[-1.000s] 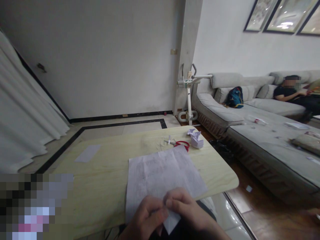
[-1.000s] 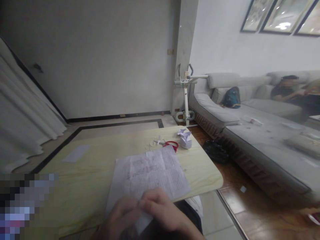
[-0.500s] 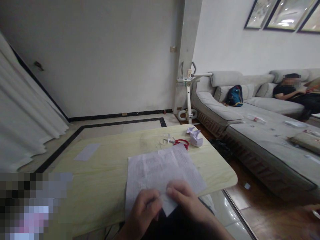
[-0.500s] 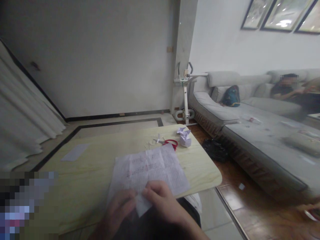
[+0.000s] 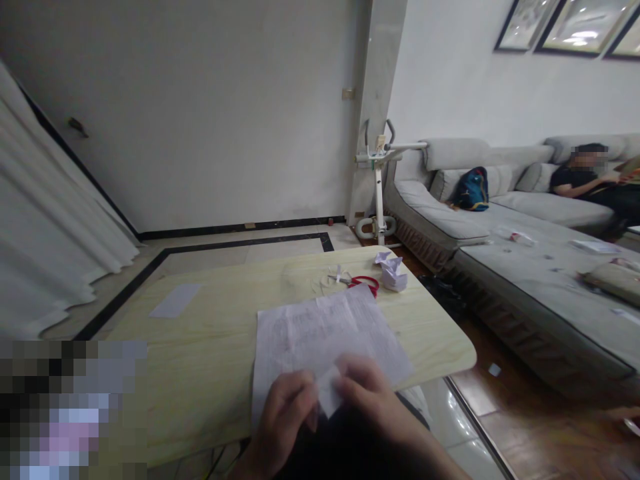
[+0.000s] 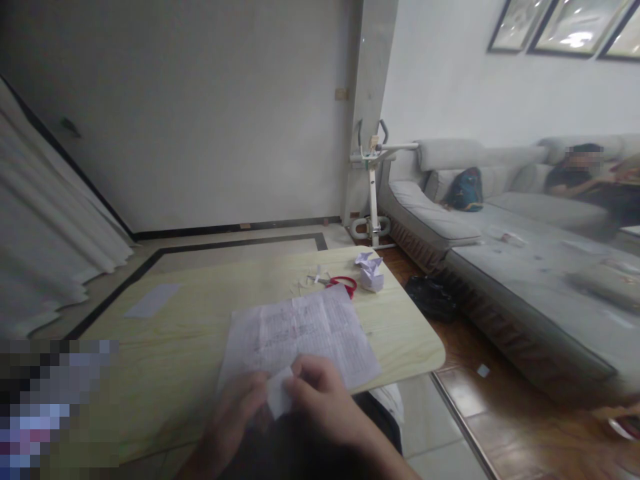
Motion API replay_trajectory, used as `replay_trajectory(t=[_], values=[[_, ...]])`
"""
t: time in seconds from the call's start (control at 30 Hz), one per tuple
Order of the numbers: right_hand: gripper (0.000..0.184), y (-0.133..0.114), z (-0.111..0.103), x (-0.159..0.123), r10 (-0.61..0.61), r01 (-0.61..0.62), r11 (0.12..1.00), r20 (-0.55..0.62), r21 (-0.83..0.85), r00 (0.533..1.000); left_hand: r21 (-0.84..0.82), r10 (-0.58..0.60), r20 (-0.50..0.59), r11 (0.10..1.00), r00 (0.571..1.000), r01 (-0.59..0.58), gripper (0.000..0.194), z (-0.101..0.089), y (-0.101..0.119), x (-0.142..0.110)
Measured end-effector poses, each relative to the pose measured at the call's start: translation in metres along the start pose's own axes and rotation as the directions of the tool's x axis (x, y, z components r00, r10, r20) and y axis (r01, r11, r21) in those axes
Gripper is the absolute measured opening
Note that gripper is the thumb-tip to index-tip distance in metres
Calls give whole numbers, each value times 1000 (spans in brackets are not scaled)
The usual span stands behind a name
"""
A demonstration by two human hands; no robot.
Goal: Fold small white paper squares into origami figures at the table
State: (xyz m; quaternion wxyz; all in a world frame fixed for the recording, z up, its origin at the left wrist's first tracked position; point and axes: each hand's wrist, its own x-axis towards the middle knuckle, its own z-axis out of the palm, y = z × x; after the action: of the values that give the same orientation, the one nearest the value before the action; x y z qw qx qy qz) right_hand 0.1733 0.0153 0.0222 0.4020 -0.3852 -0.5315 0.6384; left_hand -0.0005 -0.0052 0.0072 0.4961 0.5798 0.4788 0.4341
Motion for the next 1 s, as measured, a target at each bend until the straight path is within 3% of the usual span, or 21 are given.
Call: replay_trajectory(t=[0.13, 0.23, 0.37, 0.5, 0.67, 0.87, 1.0], values=[[48, 5, -1, 1, -22, 22, 1000, -71, -8, 997, 30, 31, 17, 999, 999, -31, 34, 1, -3, 1], [46, 8, -1, 1, -10, 9, 1000, -100, -7, 995, -19, 19, -66, 1000, 998, -20, 27, 4, -9, -1], [45, 7, 0, 2, 10, -12, 1000, -68, -26, 998, -42, -33, -189, 999, 981, 26, 21, 9, -14, -1], [43, 5, 0, 1, -3, 4, 997, 22, -81, 1000, -21, 33, -210, 999, 977, -38, 27, 6, -16, 0], [40, 5, 0, 0, -18, 14, 990, -26, -143, 1000, -87, -62, -265, 995, 962, 40, 25, 4, -17, 0], [38, 9, 0, 0, -51, 48, 980, -10, -193, 999, -33, -13, -158, 999, 987, 7, 30, 8, -8, 2], [36, 10, 1, 2, -58, 57, 985, -7, -162, 998, -36, -27, -291, 999, 956, 17, 31, 10, -2, 5]])
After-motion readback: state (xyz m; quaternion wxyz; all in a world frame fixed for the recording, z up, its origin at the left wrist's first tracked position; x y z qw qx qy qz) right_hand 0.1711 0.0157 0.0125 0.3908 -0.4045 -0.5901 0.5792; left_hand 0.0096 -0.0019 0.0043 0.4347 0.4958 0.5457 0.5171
